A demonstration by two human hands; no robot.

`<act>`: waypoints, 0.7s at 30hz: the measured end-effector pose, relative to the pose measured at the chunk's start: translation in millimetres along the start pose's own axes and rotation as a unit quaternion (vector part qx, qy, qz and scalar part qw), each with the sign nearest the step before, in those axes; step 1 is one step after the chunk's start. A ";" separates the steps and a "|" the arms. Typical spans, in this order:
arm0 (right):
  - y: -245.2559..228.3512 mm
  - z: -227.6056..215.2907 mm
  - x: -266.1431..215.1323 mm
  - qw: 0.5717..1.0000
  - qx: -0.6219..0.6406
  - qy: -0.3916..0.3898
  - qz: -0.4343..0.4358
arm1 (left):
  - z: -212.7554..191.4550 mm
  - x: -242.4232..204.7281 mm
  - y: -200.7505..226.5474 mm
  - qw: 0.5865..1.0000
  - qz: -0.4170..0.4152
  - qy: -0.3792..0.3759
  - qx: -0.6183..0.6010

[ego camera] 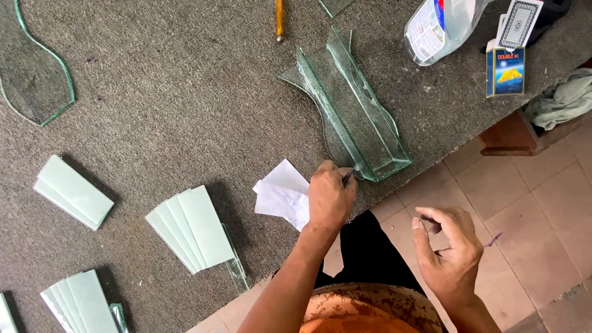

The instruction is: Cleaning and labeling curved glass pieces on a workshop table using a spray cleaner and paper.

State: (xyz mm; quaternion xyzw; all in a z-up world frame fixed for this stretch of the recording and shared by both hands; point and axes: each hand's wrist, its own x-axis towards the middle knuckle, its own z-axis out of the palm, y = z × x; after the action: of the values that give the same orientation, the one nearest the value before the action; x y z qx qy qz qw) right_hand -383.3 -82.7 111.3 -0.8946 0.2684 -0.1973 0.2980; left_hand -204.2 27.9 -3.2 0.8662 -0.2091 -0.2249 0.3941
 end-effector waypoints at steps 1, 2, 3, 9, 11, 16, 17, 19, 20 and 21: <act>0.6 -0.5 -1.6 1.000 0.000 0.001 0.001 | -0.2 -2.0 1.8 1.000 0.001 0.000 0.001; 1.1 -1.0 -3.2 1.000 0.000 -0.002 0.005 | -0.4 -4.1 3.6 1.000 0.001 0.002 0.000; 1.6 -1.5 -4.4 1.000 0.000 -0.005 0.010 | -0.7 -5.9 5.5 1.000 0.001 0.005 -0.002; -3.4 -3.0 -7.2 1.000 0.011 -0.003 -0.002 | 16.5 -18.2 -7.0 0.999 0.039 0.006 -0.006; -4.1 -4.0 -9.4 1.000 0.014 -0.004 0.001 | 13.8 -26.8 0.9 1.000 0.014 -0.018 -0.020; -3.1 -11.0 -15.8 0.999 0.034 -0.006 0.015 | -34.9 -73.8 27.4 0.997 -0.002 -0.007 -0.083; -2.2 -12.0 -18.2 0.999 0.038 -0.010 0.029 | -48.2 -86.0 24.8 0.995 -0.028 0.016 -0.094; -2.5 -11.9 -24.1 0.998 0.048 -0.016 0.040 | -70.6 -106.6 8.0 0.992 -0.057 0.045 -0.100; -2.9 -11.4 -27.6 0.997 0.054 -0.022 0.050 | -79.3 -115.0 -5.9 0.990 -0.087 0.084 -0.067; -2.3 -11.8 -30.2 0.996 0.057 -0.027 0.060 | -86.5 -121.7 -18.9 0.985 -0.114 0.123 -0.036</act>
State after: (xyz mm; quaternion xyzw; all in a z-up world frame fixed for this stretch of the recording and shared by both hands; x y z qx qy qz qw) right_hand -412.0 -68.1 115.7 -0.8635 0.3015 -0.1703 0.3668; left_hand -251.5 155.8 60.4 0.8908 -0.0508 -0.1675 0.4192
